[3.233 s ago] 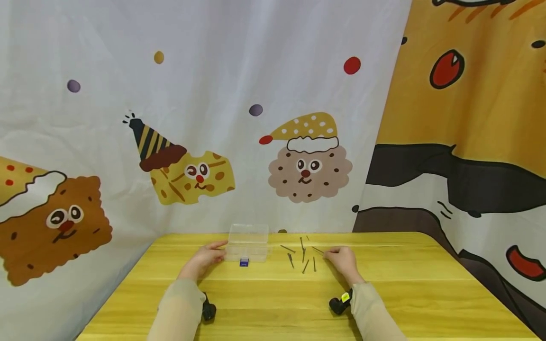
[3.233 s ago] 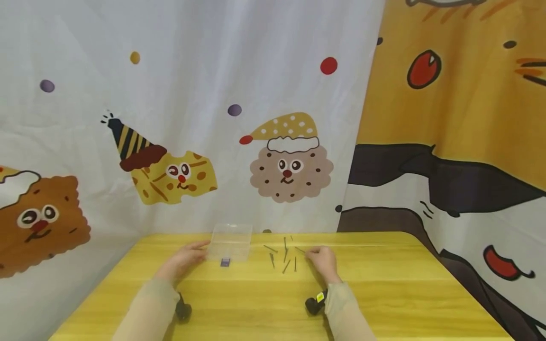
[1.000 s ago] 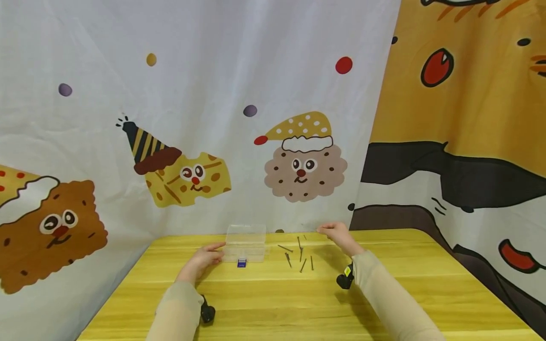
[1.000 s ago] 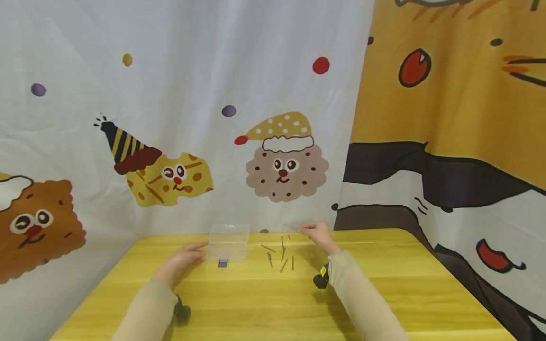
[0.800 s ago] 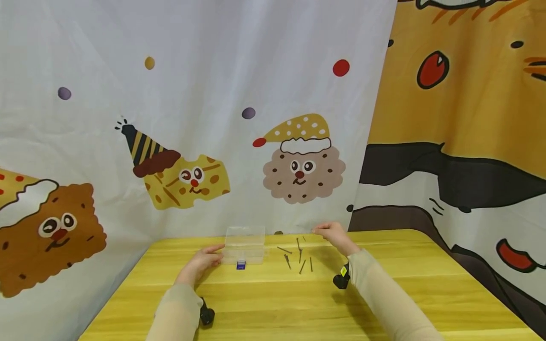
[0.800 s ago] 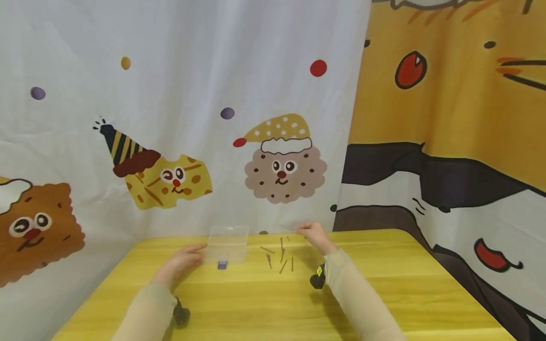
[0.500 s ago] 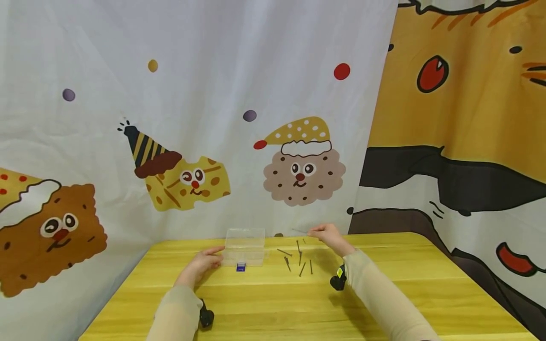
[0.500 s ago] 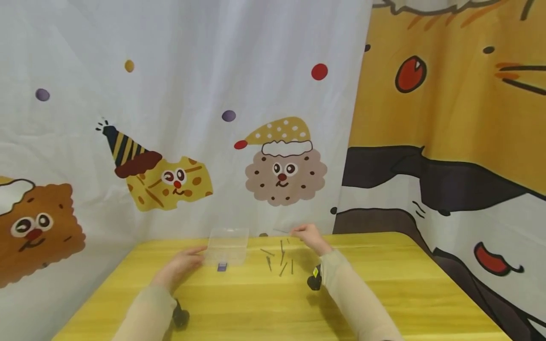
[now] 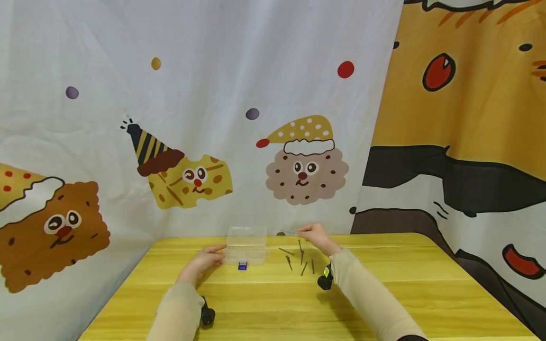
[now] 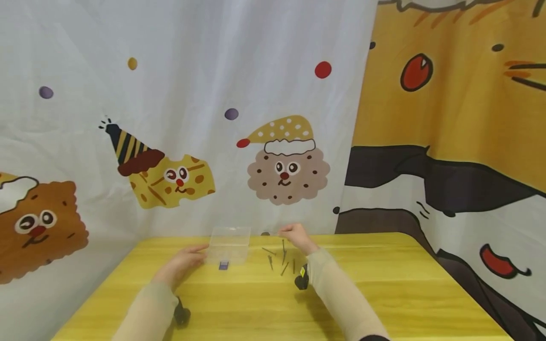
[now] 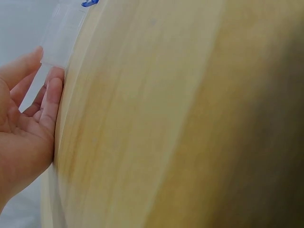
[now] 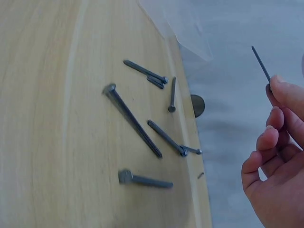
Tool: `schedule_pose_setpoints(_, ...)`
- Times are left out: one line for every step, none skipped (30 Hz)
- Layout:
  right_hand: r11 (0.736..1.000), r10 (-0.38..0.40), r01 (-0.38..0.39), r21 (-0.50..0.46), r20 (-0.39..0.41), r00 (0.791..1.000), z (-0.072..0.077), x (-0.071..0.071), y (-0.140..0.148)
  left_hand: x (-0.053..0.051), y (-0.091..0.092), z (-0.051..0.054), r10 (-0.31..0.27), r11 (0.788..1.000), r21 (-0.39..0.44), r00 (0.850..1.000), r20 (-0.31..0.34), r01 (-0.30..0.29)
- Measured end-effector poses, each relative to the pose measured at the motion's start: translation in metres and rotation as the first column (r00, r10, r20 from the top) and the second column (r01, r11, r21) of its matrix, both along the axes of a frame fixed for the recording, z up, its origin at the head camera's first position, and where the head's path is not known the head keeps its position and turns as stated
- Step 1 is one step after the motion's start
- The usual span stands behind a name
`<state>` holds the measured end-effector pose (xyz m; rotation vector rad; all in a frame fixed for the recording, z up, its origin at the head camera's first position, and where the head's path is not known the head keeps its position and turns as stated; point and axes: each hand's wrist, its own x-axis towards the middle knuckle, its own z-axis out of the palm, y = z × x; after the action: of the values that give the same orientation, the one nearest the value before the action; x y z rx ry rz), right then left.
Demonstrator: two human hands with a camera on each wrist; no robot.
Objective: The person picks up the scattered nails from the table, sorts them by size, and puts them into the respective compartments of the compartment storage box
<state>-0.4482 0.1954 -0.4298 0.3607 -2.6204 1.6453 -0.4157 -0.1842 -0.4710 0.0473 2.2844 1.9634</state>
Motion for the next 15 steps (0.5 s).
schedule_pose_setpoints(1.000, -0.003, 0.003, 0.002, -0.005, 1.000, 0.000, 0.001, -0.002, 0.000, 0.000, 0.000, 0.001, 1.000, -0.002, 1.000, 0.002, -0.001)
schedule_pose_setpoints(1.000, -0.005, 0.005, 0.008, -0.012, 1.000, 0.000, 0.001, -0.004, 0.000, 0.000, 0.000, -0.003, 1.000, -0.007, 1.000, -0.002, 0.003)
schedule_pose_setpoints(1.000, -0.005, 0.005, 0.010, -0.014, 1.000, 0.000, 0.001, -0.006, 0.001, 0.000, 0.001, -0.004, 1.000, -0.005, 1.000, 0.000, 0.004)
schedule_pose_setpoints(1.000, -0.007, 0.008, 0.014, -0.018, 1.000, 0.000, 0.001, -0.008, 0.001, 0.000, 0.001, 0.001, 1.000, -0.001, 1.000, 0.001, -0.001)
schedule_pose_setpoints(1.000, -0.007, 0.007, 0.014, -0.022, 1.000, 0.000, 0.000, -0.010, 0.001, 0.000, 0.001, 0.006, 1.000, 0.002, 1.000, 0.003, -0.006)
schedule_pose_setpoints(1.000, -0.005, 0.005, 0.015, -0.028, 1.000, 0.000, -0.001, -0.011, 0.000, 0.001, 0.001, 0.008, 1.000, 0.000, 1.000, 0.002, -0.008)
schedule_pose_setpoints(1.000, -0.002, 0.002, 0.015, -0.030, 1.000, 0.000, -0.003, -0.013, 0.000, 0.001, 0.001, 0.011, 1.000, -0.002, 1.000, 0.001, -0.011)
schedule_pose_setpoints(1.000, 0.006, -0.005, 0.013, -0.031, 1.000, 0.000, -0.004, -0.014, 0.000, 0.001, 0.001, 0.014, 1.000, -0.001, 1.000, 0.001, -0.014)
schedule_pose_setpoints(1.000, 0.013, -0.013, 0.010, -0.030, 0.999, 0.000, -0.006, -0.015, 0.000, 0.001, 0.001, 0.022, 1.000, 0.004, 1.000, 0.005, -0.022)
schedule_pose_setpoints(1.000, 0.019, -0.019, 0.012, -0.032, 0.999, 0.000, -0.007, -0.017, 0.000, 0.001, 0.001, 0.026, 1.000, 0.004, 1.000, 0.005, -0.026)
schedule_pose_setpoints(1.000, 0.027, -0.027, 0.008, -0.030, 0.999, 0.001, -0.008, -0.018, 0.000, 0.001, 0.000, 0.024, 1.000, 0.002, 1.000, 0.001, -0.024)
schedule_pose_setpoints(0.999, 0.033, -0.033, 0.008, -0.030, 0.999, 0.001, -0.009, -0.019, 0.000, 0.000, 0.000, 0.025, 1.000, 0.004, 1.000, -0.001, -0.025)
schedule_pose_setpoints(0.999, 0.038, -0.038, 0.008, -0.027, 0.999, 0.002, -0.011, -0.020, 0.000, 0.000, 0.000, 0.023, 1.000, 0.005, 1.000, -0.004, -0.023)
schedule_pose_setpoints(0.999, 0.042, -0.042, 0.009, -0.025, 0.999, 0.002, -0.011, -0.021, 0.000, 0.001, 0.000, 0.023, 1.000, 0.010, 1.000, -0.005, -0.023)
schedule_pose_setpoints(0.999, 0.046, -0.045, 0.008, -0.023, 0.999, 0.003, -0.012, -0.022, 0.000, 0.001, -0.001, 0.020, 1.000, 0.010, 1.000, -0.009, -0.020)
